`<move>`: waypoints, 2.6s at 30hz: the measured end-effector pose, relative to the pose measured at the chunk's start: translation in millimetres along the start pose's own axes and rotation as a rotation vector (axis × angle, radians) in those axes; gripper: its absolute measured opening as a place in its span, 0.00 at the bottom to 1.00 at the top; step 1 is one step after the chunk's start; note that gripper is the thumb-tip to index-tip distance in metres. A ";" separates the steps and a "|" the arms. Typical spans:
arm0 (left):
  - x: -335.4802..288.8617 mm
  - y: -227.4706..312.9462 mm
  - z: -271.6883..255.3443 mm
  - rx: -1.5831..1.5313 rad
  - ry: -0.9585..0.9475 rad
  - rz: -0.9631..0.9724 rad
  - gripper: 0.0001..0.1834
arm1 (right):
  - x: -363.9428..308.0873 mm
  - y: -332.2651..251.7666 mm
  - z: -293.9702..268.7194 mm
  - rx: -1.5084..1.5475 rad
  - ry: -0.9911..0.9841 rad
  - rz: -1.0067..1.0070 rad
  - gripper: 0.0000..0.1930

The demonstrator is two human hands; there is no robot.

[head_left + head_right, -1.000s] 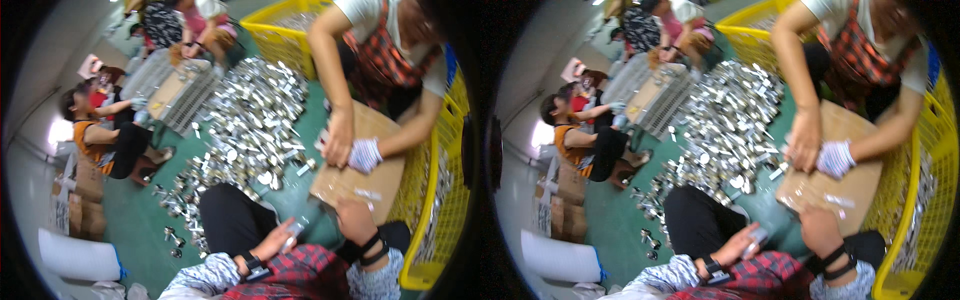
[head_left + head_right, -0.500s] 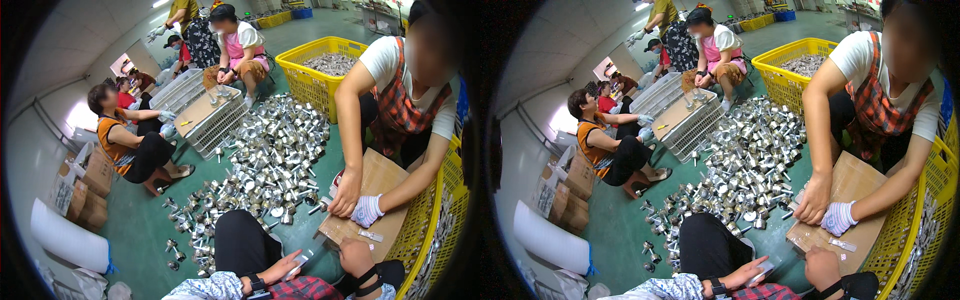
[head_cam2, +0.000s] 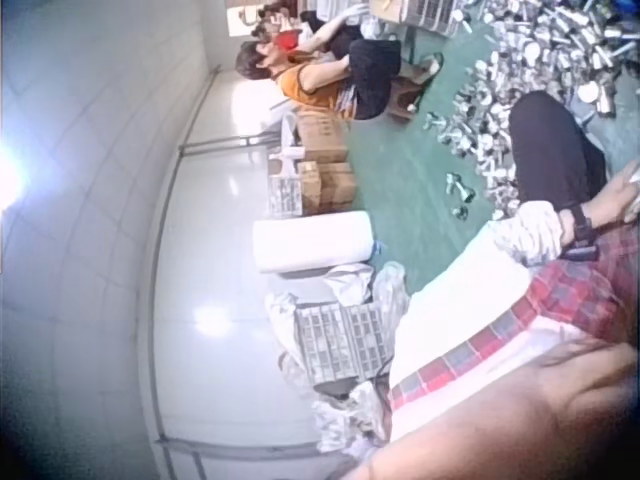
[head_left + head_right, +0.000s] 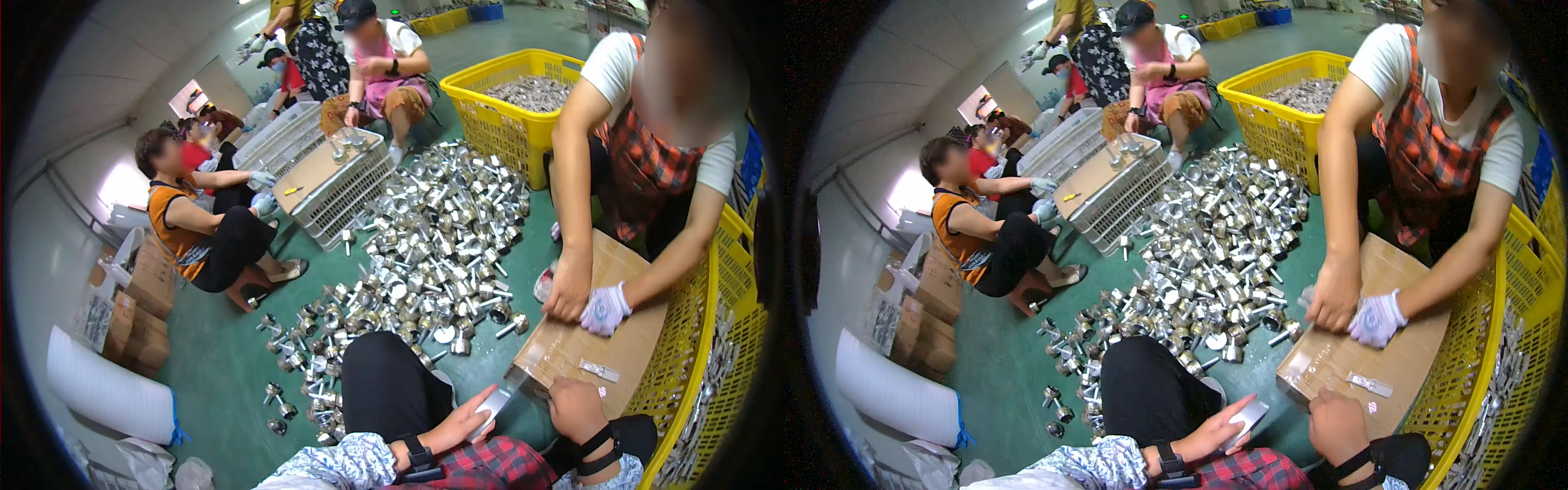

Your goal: Packing metal furniture or hardware parts into a cardboard box and sealing it with tape.

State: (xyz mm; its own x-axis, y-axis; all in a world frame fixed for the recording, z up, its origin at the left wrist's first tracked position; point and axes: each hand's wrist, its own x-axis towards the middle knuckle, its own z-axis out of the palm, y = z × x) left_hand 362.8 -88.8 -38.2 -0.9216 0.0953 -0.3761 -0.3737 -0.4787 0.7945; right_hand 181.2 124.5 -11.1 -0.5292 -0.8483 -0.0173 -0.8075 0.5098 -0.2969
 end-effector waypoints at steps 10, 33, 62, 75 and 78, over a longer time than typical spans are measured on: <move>75.7 -32.7 -6.6 -0.005 -0.020 0.350 0.35 | 7.6 8.5 -5.2 0.044 0.014 0.000 0.05; 80.5 -7.2 -44.2 0.778 0.083 -0.236 0.43 | 2.1 13.1 13.1 0.047 0.128 -0.063 0.04; 89.6 -50.8 -60.2 0.235 -0.049 -0.297 0.17 | 7.3 2.7 2.4 0.035 0.022 -0.044 0.05; 81.7 -48.9 -63.4 0.310 -0.050 -0.369 0.11 | 5.5 -6.1 -5.6 0.009 -0.014 -0.015 0.04; 87.4 -43.0 -61.1 0.327 -0.072 -0.351 0.11 | 4.9 -1.8 -7.3 -0.021 -0.020 0.014 0.04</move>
State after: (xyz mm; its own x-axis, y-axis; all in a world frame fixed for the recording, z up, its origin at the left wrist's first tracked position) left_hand 304.7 -113.2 -134.4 -0.7346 0.2676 -0.6235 -0.6660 -0.1083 0.7381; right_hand 178.1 120.5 -3.7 -0.5349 -0.8439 -0.0407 -0.8056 0.5239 -0.2766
